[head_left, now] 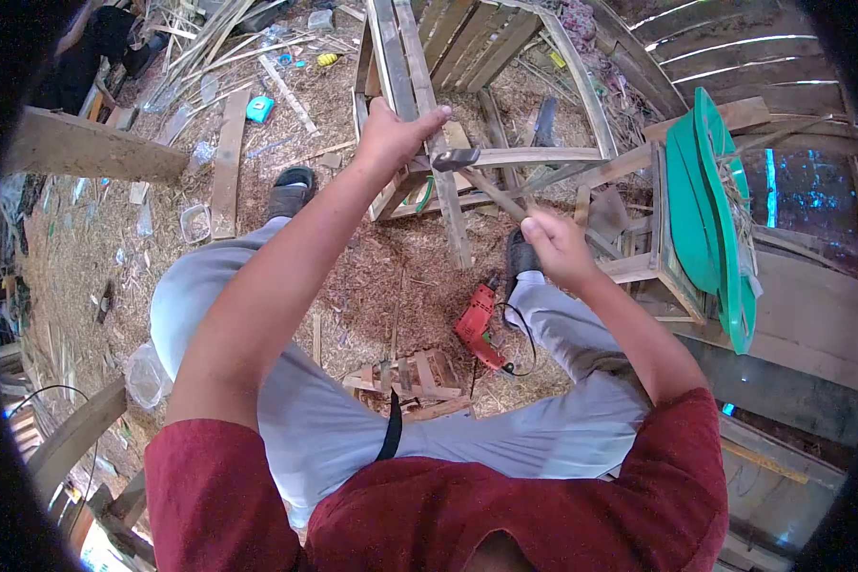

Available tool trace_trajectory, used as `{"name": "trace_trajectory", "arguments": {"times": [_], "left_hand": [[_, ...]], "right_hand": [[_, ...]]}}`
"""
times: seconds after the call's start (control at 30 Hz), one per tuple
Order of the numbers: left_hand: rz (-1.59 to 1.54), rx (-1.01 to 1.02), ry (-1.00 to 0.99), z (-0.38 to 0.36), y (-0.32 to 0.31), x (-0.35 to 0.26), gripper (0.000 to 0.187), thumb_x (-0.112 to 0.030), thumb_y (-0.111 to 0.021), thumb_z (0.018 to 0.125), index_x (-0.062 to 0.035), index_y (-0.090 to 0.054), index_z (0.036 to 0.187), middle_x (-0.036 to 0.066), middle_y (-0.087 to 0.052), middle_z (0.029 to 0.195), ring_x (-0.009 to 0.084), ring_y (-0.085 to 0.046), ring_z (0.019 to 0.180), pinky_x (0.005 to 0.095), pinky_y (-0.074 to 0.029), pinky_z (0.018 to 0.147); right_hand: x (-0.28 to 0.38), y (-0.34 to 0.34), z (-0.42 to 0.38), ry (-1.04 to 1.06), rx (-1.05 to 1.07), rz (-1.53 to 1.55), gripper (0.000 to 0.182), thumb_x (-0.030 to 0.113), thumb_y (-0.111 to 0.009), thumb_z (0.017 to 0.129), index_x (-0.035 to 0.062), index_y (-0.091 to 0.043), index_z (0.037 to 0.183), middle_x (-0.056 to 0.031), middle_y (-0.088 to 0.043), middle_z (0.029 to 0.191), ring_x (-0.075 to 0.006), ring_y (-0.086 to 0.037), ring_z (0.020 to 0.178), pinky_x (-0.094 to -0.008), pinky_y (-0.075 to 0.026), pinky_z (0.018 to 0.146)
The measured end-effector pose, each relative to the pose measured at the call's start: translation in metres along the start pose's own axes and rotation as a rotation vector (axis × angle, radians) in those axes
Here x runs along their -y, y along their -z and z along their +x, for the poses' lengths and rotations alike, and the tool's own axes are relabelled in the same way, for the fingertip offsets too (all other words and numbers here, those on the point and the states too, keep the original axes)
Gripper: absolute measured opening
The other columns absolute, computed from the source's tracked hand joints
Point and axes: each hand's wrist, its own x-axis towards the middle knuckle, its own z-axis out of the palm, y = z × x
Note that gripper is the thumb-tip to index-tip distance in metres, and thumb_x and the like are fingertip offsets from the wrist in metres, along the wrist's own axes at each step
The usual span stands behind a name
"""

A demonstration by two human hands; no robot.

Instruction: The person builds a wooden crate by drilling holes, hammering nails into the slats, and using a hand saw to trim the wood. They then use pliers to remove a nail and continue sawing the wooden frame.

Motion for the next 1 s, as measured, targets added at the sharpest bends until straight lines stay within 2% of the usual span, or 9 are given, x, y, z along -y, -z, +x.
{"name": "trace_trajectory", "arguments": {"times": [0.1,0.3,0.4,0.5,0.6,0.7,0.83,0.9,1.0], "left_hand": [[0.13,-0.088,0.056,-0.001,-0.001,-0.002,0.072,-0.034,-0.09,0.079,0.0094,-0.047,0.118,0.02,-0.071,0.104,0.0221,-0.072,0.091,0.0345,-0.06,0.078],[0.028,-0.021,0.047,0.001,0.001,0.001,0.078,-0.038,-0.09,0.078,0.0101,-0.046,0.121,0.022,-0.069,0.11,0.0233,-0.071,0.094,0.0358,-0.06,0.079],[0.116,-0.04,0.048,0.001,0.003,0.0,0.079,-0.038,-0.09,0.078,0.0103,-0.044,0.121,0.022,-0.068,0.112,0.0233,-0.071,0.095,0.0353,-0.06,0.08],[0.112,-0.05,0.049,-0.003,0.002,-0.004,0.078,-0.038,-0.089,0.079,0.0103,-0.044,0.121,0.022,-0.068,0.111,0.0227,-0.071,0.094,0.0349,-0.06,0.079],[0.093,-0.054,0.045,-0.003,0.001,-0.005,0.078,-0.038,-0.089,0.079,0.01,-0.045,0.121,0.021,-0.068,0.11,0.0219,-0.071,0.092,0.0347,-0.06,0.076],[0.071,-0.032,0.018,-0.003,0.002,-0.002,0.075,-0.037,-0.089,0.08,0.0098,-0.046,0.12,0.02,-0.069,0.107,0.0211,-0.072,0.089,0.0345,-0.06,0.073],[0.159,-0.105,0.061,-0.006,-0.002,-0.01,0.07,-0.034,-0.089,0.081,0.0104,-0.048,0.118,0.018,-0.071,0.103,0.0204,-0.072,0.085,0.0342,-0.06,0.072],[0.114,-0.062,0.034,-0.011,0.0,-0.015,0.07,-0.033,-0.089,0.081,0.011,-0.049,0.118,0.018,-0.071,0.102,0.0203,-0.072,0.085,0.0343,-0.059,0.072],[0.114,-0.028,0.037,-0.012,-0.001,-0.022,0.07,-0.033,-0.088,0.081,0.0119,-0.049,0.118,0.019,-0.071,0.102,0.0206,-0.072,0.085,0.0347,-0.059,0.073]], "right_hand": [[0.003,0.002,-0.004,-0.082,-0.018,0.089,0.032,0.029,-0.052,0.105,0.0009,-0.056,0.09,-0.0168,-0.049,0.065,-0.0271,-0.049,0.057,-0.0408,-0.041,0.057],[-0.001,-0.002,-0.004,-0.082,-0.044,0.114,0.033,0.031,-0.05,0.106,0.0023,-0.057,0.091,-0.0161,-0.05,0.065,-0.0295,-0.054,0.058,-0.0424,-0.041,0.058],[0.001,0.001,-0.009,-0.012,-0.025,0.111,0.034,0.032,-0.05,0.106,0.0031,-0.058,0.091,-0.0155,-0.051,0.064,-0.03,-0.054,0.059,-0.0428,-0.041,0.058],[0.005,-0.003,-0.007,-0.079,0.016,-0.002,0.034,0.032,-0.049,0.105,0.0031,-0.058,0.09,-0.0164,-0.051,0.065,-0.0317,-0.054,0.06,-0.0435,-0.041,0.059],[-0.004,-0.001,-0.009,-0.018,-0.026,0.082,0.032,0.029,-0.05,0.105,0.0025,-0.057,0.089,-0.0178,-0.052,0.066,-0.0347,-0.055,0.06,-0.0434,-0.041,0.058],[0.006,0.001,-0.004,-0.06,0.026,-0.01,0.027,0.025,-0.052,0.103,0.0023,-0.055,0.088,-0.0189,-0.051,0.067,-0.0375,-0.055,0.061,-0.043,-0.041,0.057],[0.0,0.003,-0.005,0.072,-0.032,0.024,0.025,0.023,-0.055,0.101,0.0018,-0.053,0.087,-0.0191,-0.049,0.067,-0.039,-0.055,0.062,-0.0433,-0.042,0.058],[0.006,0.002,-0.006,0.142,-0.08,0.031,0.025,0.022,-0.056,0.101,0.0015,-0.053,0.087,-0.019,-0.049,0.067,-0.0393,-0.055,0.062,-0.0438,-0.043,0.059],[-0.001,0.002,-0.005,0.073,-0.021,-0.059,0.026,0.023,-0.057,0.1,0.0011,-0.054,0.087,-0.02,-0.05,0.068,-0.0419,-0.056,0.063,-0.0455,-0.044,0.059]]}}
